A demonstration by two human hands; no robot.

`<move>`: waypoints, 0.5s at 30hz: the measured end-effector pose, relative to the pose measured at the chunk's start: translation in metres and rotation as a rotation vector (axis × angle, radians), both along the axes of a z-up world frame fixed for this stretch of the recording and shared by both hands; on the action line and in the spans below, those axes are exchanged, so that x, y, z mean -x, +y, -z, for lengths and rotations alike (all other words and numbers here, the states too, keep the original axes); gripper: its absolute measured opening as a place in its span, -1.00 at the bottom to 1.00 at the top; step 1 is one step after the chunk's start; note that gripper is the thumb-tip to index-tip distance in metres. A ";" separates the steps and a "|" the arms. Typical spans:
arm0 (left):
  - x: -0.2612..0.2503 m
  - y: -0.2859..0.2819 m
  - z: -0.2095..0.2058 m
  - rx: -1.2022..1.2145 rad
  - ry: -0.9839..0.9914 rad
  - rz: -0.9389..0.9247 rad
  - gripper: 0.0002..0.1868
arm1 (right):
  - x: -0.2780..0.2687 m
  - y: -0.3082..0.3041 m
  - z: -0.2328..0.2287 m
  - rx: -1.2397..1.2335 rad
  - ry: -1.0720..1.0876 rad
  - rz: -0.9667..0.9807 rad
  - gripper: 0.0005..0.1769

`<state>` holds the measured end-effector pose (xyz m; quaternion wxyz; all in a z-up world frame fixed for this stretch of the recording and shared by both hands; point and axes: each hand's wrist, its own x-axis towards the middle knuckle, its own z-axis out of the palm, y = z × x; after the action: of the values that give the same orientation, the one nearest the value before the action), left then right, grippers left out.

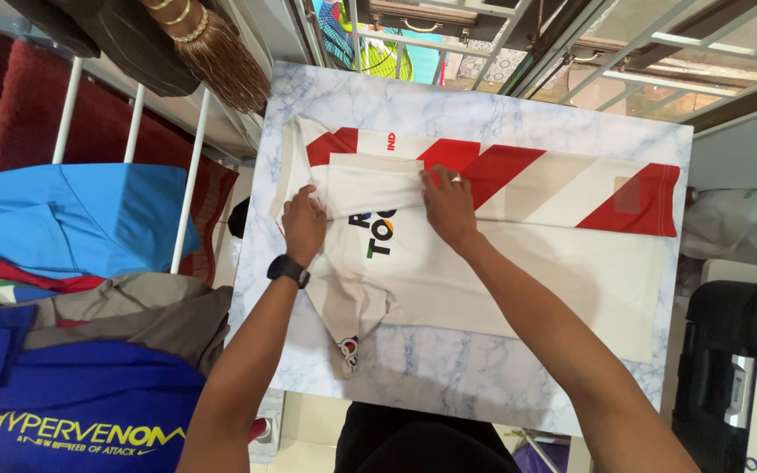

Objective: The person picks up a shirt from a pile, spreads it on a table, and folds it into a small rectangle before placing it inside a suitcase.

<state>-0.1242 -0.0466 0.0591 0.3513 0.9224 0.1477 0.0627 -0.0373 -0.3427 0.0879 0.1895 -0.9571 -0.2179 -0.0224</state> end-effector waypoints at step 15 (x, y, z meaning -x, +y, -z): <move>-0.042 -0.102 0.031 -0.339 -0.015 0.295 -0.37 | 0.020 0.002 0.024 0.234 0.176 -0.344 -0.37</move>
<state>-0.0825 -0.1485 0.0283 0.1977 0.9794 -0.0042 0.0415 -0.0576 -0.3408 0.0642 0.0967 -0.9195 -0.3619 0.1193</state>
